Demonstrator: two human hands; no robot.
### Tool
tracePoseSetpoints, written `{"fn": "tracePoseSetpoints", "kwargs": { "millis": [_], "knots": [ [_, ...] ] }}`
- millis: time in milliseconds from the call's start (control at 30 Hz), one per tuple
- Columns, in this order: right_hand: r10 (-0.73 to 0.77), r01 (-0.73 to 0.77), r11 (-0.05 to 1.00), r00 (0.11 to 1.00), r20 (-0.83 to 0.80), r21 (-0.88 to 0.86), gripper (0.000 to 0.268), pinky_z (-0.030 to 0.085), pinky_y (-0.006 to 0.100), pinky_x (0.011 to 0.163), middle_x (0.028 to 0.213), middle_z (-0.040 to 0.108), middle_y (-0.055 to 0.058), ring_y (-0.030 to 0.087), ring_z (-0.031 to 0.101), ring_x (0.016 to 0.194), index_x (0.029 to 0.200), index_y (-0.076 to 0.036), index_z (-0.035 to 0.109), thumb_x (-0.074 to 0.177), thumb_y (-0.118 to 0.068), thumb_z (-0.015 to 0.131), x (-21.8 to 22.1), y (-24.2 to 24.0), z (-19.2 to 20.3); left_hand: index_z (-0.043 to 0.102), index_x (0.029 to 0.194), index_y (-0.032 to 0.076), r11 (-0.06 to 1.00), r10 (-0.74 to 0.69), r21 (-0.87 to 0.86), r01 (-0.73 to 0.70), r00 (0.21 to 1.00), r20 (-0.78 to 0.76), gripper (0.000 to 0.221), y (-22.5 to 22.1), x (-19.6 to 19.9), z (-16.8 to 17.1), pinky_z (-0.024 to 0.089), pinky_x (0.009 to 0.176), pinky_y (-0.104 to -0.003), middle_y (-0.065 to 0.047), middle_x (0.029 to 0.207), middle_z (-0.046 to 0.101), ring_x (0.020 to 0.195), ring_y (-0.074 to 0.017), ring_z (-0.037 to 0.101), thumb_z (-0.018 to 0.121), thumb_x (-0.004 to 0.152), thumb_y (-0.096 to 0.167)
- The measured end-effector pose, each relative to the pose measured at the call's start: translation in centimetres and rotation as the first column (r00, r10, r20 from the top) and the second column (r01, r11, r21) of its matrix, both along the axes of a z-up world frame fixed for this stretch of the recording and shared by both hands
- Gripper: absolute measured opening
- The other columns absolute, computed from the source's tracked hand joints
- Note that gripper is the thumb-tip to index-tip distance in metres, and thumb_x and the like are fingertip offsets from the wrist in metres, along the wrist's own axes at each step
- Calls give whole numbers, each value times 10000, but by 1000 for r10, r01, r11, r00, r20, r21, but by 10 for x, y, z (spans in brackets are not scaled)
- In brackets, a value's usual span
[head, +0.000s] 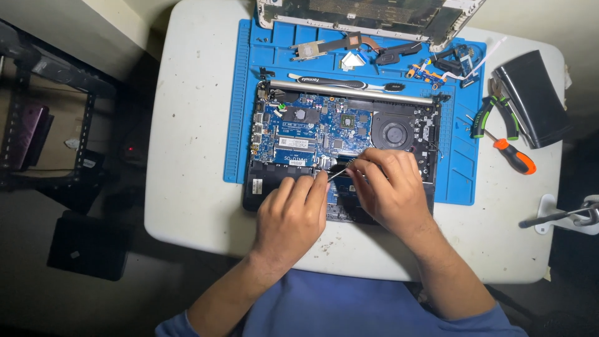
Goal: Cleaning a laptop cooling fan with a brush and then installing it into the laptop chassis using a screwdriver
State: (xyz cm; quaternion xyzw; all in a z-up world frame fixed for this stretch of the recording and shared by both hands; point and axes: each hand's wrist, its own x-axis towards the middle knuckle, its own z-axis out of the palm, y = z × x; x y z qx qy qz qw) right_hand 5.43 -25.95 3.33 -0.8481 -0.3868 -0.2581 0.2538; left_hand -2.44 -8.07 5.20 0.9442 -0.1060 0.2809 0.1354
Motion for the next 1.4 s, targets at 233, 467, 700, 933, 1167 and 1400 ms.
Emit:
{"fn": "tracePoseSetpoints", "kwargs": {
  "millis": [233, 467, 700, 933, 1167, 1400],
  "knots": [
    [-37, 38, 998, 999, 22, -52, 130, 496, 374, 717, 971, 684, 98, 262, 633, 807, 938, -63, 722, 845, 14, 769, 0, 0, -7, 780, 1003, 67, 1000, -12, 0, 12, 1000, -8, 111, -1, 1, -2, 425, 459, -248, -75, 753, 642, 630, -189, 608, 761, 894, 74],
    [-61, 58, 998, 978, -199, -22, 47, 455, 413, 804, 979, 669, 87, 295, 621, 858, 923, -76, 693, 920, -59, 736, 1, -4, -3, 781, 1012, 71, 999, -20, -40, 19, 1000, -9, 122, -2, 2, -9, 422, 448, -253, -73, 756, 635, 630, -191, 601, 755, 894, 89],
    [40, 19, 993, 879, -475, 119, 82, 441, 429, 833, 1011, 648, 82, 330, 605, 922, 931, -102, 668, 995, -152, 654, 8, -13, -7, 790, 1000, 63, 989, -64, -139, 56, 996, -55, 107, -1, 7, -3, 437, 440, -240, -77, 725, 642, 610, -185, 602, 736, 915, 98],
    [80, -14, 990, 877, -474, 141, 94, 434, 421, 870, 1043, 640, 67, 316, 606, 938, 938, -124, 647, 1013, -178, 629, 10, -15, -10, 782, 1003, 80, 983, -68, -175, 57, 996, -55, 106, -1, 7, -7, 457, 444, -256, -73, 729, 637, 613, -197, 610, 717, 937, 130],
    [112, -38, 986, 872, -477, 162, 134, 394, 442, 989, 1041, 642, 58, 298, 614, 975, 928, -140, 642, 1027, -225, 611, 12, -18, -13, 779, 977, 60, 970, -99, -230, 78, 992, -80, 111, 0, 8, -3, 479, 436, -252, -94, 706, 644, 605, -206, 629, 687, 951, 116],
    [166, -29, 963, 849, -502, 269, 149, 372, 449, 1023, 1046, 637, 77, 301, 615, 1039, 919, -121, 613, 1049, -181, 574, 17, -25, -14, 784, 981, 62, 963, -97, -260, 67, 990, -102, 123, 2, 10, -8, 486, 431, -255, -91, 700, 653, 593, -203, 641, 682, 956, 126]
  ]
}}
